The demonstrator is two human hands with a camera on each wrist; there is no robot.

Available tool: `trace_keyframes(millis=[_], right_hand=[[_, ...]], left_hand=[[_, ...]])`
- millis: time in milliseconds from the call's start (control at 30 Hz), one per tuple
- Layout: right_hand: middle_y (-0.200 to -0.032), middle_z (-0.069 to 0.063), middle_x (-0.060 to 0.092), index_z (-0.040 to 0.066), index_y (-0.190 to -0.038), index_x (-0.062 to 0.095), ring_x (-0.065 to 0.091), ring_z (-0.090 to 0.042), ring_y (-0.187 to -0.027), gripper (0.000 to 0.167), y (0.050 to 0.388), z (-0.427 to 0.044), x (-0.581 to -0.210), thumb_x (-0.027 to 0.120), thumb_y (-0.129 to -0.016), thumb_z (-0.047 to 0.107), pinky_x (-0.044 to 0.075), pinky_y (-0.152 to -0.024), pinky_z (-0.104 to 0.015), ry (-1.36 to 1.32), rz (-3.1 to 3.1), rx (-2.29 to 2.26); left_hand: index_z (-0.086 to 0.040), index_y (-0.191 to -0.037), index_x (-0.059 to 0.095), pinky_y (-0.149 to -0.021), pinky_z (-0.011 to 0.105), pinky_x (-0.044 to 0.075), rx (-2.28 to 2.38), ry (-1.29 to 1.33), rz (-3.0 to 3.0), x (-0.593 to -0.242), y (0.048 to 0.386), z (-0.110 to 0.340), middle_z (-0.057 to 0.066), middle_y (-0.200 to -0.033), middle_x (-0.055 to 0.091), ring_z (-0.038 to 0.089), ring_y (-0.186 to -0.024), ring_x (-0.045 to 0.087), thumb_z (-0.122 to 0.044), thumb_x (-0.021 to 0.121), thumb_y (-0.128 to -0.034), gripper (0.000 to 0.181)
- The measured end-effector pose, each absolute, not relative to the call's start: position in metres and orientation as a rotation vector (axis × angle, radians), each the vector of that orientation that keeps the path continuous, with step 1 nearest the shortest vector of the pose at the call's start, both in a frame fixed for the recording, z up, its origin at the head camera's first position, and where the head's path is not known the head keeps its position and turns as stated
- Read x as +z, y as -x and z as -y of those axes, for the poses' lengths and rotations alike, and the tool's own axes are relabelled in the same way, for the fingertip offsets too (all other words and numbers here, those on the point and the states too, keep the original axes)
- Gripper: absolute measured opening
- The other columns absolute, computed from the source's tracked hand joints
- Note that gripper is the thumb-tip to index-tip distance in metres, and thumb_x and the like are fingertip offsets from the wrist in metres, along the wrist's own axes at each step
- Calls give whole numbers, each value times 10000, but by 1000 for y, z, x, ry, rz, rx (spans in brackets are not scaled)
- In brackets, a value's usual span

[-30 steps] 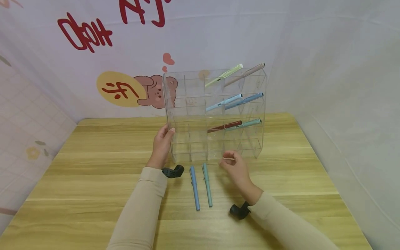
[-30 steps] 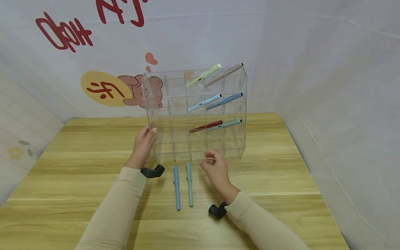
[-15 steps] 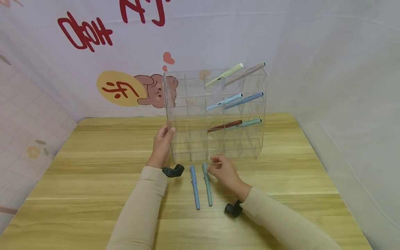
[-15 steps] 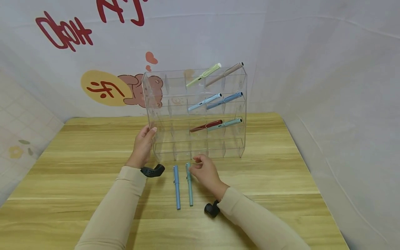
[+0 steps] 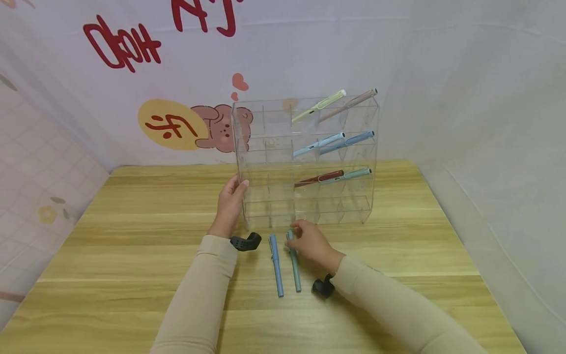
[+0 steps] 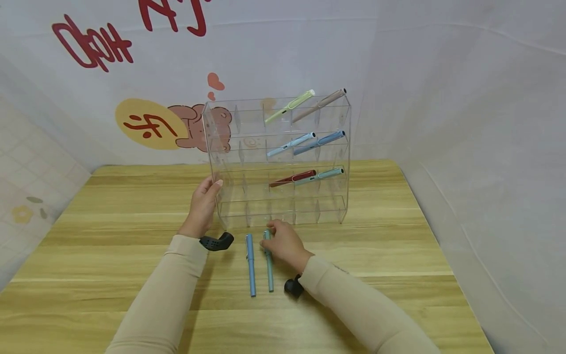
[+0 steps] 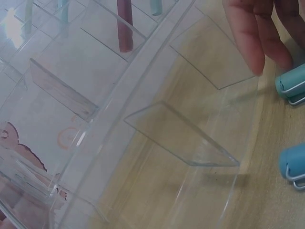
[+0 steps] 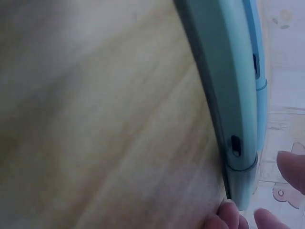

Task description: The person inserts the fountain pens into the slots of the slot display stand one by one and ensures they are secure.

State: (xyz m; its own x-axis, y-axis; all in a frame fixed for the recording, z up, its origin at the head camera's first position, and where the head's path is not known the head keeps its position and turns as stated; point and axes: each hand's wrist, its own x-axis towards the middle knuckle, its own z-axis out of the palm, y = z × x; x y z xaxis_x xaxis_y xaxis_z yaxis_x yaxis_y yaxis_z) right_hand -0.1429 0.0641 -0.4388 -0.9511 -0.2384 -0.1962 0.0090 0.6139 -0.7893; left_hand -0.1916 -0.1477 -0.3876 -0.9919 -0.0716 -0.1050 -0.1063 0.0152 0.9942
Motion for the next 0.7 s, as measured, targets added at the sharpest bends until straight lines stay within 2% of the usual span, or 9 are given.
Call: trace_keyframes(millis=[233,467,700], right_hand=[[-1128,-170,628,-33,-1248,583,583,-294,-1038,490,149,-63,-437,758,-818,127,482,-897,-438,216,-2574,-1157],[-1041,-138,647,-36,-1222,607,591,-244,-922,490,152,-58,-433,777,-795,133,501,-829,-404,239,-2608,-1029],[-895,-66,645,-7,-1086,659,542,-183,-769,350,155,-55,-437,782,-792,137,486,-709,-330,312,-2660,-916]], left_hand=[[-47,-1471,375,-1116,460,276,2183,155,-2253,-378,185,144,159,-1435,436,271,-1340,367,-238,442,-1028,488],[-110,-1470,397,-1115,480,268,2210,166,-2236,-402,199,150,111,-1430,452,248,-1337,367,-297,475,-1017,496],[-109,-1469,398,-1105,488,276,2208,165,-2279,-407,201,148,118,-1425,457,244,-1321,380,-335,477,-1014,514]])
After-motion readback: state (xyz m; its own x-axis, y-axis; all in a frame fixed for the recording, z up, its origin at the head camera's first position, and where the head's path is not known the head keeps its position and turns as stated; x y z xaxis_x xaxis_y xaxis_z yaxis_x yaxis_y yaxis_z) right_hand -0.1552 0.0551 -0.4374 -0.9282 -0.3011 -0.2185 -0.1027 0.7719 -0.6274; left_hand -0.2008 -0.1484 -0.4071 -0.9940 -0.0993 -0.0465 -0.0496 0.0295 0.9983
